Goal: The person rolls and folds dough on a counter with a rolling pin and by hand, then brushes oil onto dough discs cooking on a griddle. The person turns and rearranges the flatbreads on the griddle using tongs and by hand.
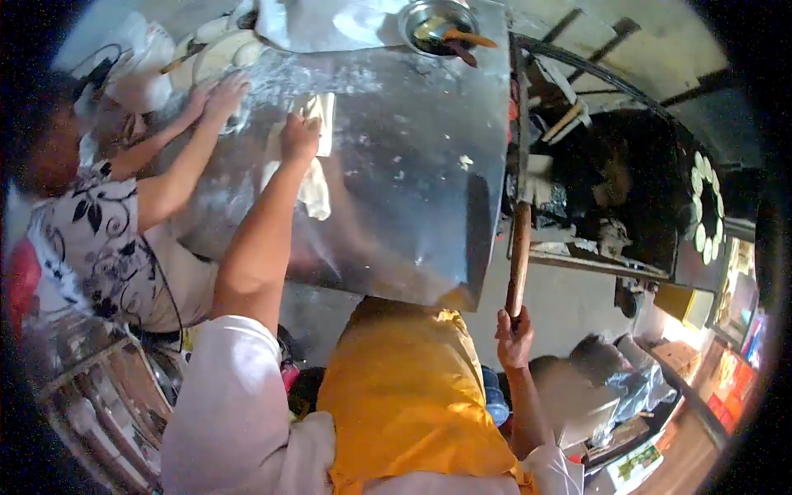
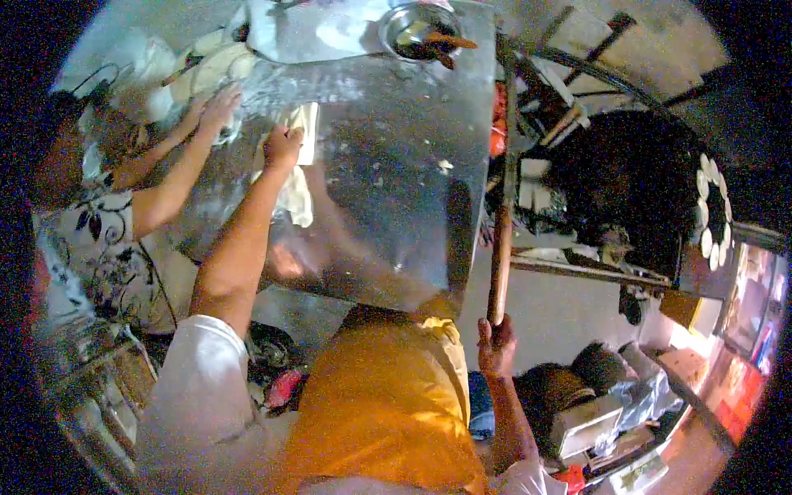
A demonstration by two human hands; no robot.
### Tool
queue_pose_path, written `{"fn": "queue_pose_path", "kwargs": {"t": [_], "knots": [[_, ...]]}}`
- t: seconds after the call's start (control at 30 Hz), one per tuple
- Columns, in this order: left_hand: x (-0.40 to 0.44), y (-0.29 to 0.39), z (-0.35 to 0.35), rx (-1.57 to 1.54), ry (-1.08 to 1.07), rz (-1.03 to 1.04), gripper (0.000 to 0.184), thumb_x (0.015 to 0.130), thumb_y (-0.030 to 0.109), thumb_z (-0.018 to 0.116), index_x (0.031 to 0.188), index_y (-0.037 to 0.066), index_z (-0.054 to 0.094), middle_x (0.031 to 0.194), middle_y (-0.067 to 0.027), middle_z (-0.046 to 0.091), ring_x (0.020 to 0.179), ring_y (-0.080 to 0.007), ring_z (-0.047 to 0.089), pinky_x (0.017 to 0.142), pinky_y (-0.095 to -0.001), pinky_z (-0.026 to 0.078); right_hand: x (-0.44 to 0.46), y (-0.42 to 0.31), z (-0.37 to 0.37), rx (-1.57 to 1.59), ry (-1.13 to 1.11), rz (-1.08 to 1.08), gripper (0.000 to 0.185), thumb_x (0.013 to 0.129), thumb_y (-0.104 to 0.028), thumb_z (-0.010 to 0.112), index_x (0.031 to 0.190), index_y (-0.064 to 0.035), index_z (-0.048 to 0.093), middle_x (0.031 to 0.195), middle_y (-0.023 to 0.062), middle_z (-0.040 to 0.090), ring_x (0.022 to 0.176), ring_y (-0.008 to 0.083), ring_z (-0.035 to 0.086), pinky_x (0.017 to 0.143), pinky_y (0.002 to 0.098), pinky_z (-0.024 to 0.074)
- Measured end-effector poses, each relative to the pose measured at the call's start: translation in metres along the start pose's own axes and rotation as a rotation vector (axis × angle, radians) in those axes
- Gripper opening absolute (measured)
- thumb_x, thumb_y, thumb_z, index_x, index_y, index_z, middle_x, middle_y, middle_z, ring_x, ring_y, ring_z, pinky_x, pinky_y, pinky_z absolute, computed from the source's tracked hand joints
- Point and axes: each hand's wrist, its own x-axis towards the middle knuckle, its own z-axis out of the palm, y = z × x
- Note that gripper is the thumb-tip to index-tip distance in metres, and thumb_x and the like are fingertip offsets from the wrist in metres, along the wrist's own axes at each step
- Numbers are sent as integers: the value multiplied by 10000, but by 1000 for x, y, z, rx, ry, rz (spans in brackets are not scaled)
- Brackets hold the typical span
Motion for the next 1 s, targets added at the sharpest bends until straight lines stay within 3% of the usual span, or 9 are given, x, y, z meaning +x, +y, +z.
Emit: {"fn": "queue_pose_path", "kwargs": {"t": [0.17, 0.23, 0.33, 0.4, 0.53, 0.77, 0.83, 0.87, 1.0], "knots": [[-48, -5, -26, -48, 28, 39, 246, 858, 233, 670, 990, 29, 632, 859, -195, 696, 837, -357, 693, 753, -458, 528, 22, -47, 33, -244, -29, -342, 286, 1004, -255, 584, 1130, -1, 539, 789, 127, 609, 688, 220, 581, 631, 377, 490], [-48, -30, -8, -220, -67, -3, 252, 896, 230, 640, 1033, 18, 638, 878, -206, 693, 861, -372, 689, 760, -458, 527, 33, -72, 51, -314, -1, -415, 322, 1002, -228, 571, 1239, -16, 522, 940, 196, 648, 805, 334, 649, 696, 427, 522], [-87, 9, -40, -106, -58, 129, 341, 965, 228, 578, 1229, 12, 592, 964, -233, 677, 871, -416, 670, 761, -479, 525, 63, -74, 59, -579, -51, -456, 288, 975, -241, 585, 1197, -61, 551, 1015, 236, 661, 893, 459, 647, 712, 505, 530], [-133, 33, -69, 112, -48, 357, 586, 924, 290, 620, 1434, 56, 449, 1087, -185, 668, 1052, -375, 630, 926, -523, 461, 62, -79, 53, -603, -75, -431, 295, 973, -229, 602, 1199, -49, 543, 978, 215, 677, 868, 434, 659, 709, 481, 530], [-166, -40, -61, 446, -38, 426, 557, 865, 296, 668, 1389, 181, 518, 1446, -62, 499, 1392, -309, 398, 1123, -595, 277, 58, -67, 57, -590, -106, -459, 254, 991, -241, 577, 1150, -46, 545, 943, 205, 682, 845, 417, 666, 709, 490, 525], [-55, -136, -66, 390, 246, 311, 395, 813, 208, 686, 1176, 78, 604, 1351, -155, 562, 1259, -360, 522, 1045, -552, 398, 81, -89, 76, -650, -87, -433, 216, 989, -228, 572, 1109, -49, 577, 928, 195, 673, 815, 408, 647, 701, 482, 523], [-64, -68, -77, 136, 215, 311, 455, 804, 229, 705, 1216, 67, 600, 1338, -157, 564, 1241, -349, 534, 1035, -555, 396, 104, -102, 92, -546, 41, -639, 259, 971, -212, 588, 1172, -49, 590, 929, 195, 672, 821, 414, 649, 699, 486, 527], [-69, -33, -82, 192, 149, 485, 533, 799, 254, 719, 1274, 59, 576, 1368, -153, 545, 1275, -348, 511, 1052, -550, 386, 120, -113, 98, -600, 95, -701, 345, 949, -209, 610, 1254, -49, 581, 943, 185, 678, 808, 419, 652, 702, 479, 535], [-77, 26, -60, 230, -16, 794, 722, 812, 296, 718, 1436, 36, 464, 1489, -150, 441, 1404, -343, 396, 1120, -529, 339, 194, -139, 111, -1078, 175, -678, 551, 909, -291, 609, 1403, -77, 493, 1247, 189, 585, 1183, 430, 521, 952, 551, 425]]}}
